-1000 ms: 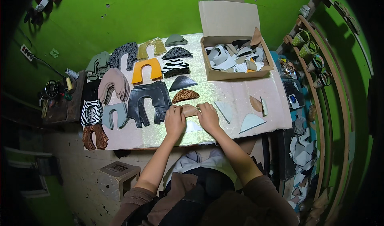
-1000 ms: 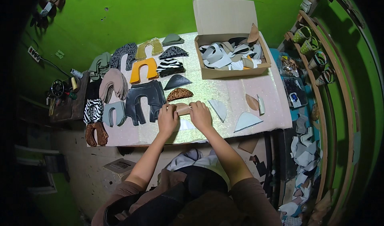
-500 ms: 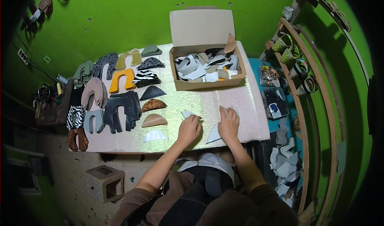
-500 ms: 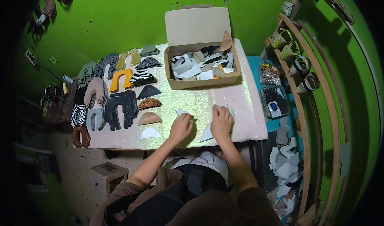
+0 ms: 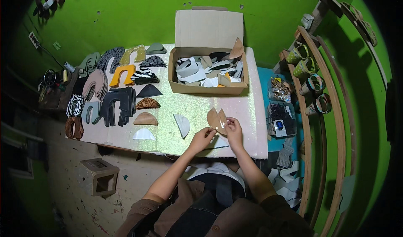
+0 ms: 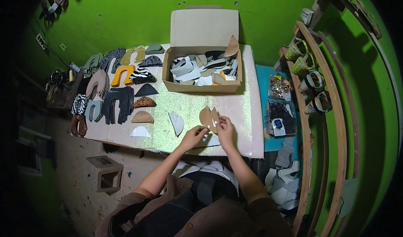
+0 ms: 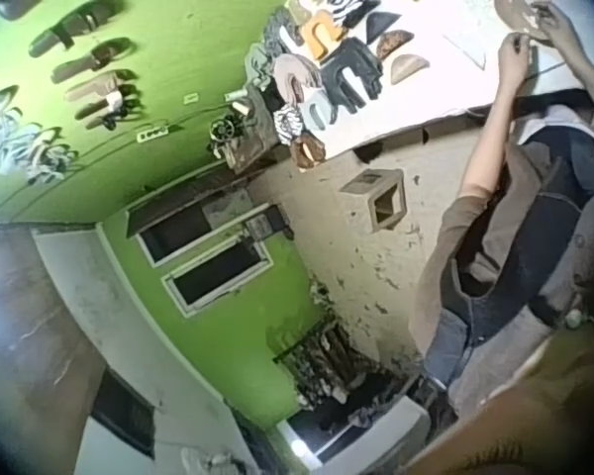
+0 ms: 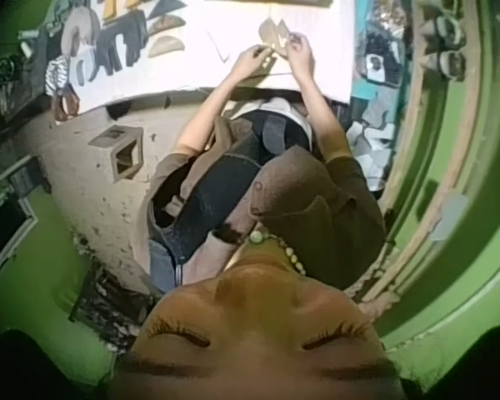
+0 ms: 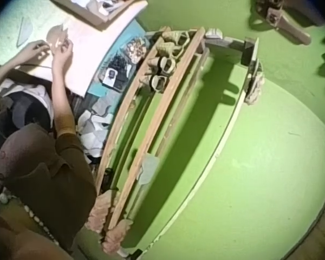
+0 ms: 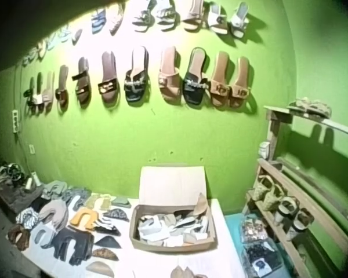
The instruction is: Sorting and arranging patterned shoe upper material pieces from a box onto a table.
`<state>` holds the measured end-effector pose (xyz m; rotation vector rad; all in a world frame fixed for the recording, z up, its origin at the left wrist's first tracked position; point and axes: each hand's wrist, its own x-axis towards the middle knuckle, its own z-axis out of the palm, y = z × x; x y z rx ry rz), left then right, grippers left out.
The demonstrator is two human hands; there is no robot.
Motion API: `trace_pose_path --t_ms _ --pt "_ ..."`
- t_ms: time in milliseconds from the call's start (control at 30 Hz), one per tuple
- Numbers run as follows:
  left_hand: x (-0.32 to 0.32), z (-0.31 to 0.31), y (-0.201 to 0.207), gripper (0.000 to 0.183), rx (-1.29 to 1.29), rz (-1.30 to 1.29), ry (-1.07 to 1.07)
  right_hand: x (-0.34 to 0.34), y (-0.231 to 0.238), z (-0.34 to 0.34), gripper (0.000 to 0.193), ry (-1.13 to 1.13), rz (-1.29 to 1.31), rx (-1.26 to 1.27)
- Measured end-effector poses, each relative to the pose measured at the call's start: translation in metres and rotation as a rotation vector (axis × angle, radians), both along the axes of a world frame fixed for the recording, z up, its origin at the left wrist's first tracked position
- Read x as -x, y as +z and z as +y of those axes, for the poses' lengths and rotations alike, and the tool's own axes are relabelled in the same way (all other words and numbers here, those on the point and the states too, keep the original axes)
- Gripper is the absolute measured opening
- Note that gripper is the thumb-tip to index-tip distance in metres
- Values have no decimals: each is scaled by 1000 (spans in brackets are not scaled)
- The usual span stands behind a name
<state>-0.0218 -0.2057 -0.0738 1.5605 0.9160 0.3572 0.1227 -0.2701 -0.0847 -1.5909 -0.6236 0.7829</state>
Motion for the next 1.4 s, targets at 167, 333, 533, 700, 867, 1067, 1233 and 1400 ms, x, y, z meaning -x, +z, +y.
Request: trace_pose_path --t_ms 167,333,533,700,867,1067,1233,1400 --pt "-5 -5 -16 33 165 -59 107 13 1 -4 28 69 52 -9" --pt "2 2 -17 27 55 -22 216 13 0 -8 34 305 -94 82" --pt "18 11 -18 25 -41 48 62 1 4 -1 60 303 -415 76" --pt "23 12 1 27 55 55 -147 -14 18 14 52 292 -621 -33" --pt "29 4 0 30 71 12 -87 -19 7 14 22 453 -272 77" --pt "41 7 -11 25 39 -16 67 -17 -11 8 21 395 -203 138" --pt "50 13 -2 27 138 -55 19 -9 -15 11 15 328 -195 142" --pt "65 21 6 29 155 -91 12 0 -11 23 21 241 -278 194"
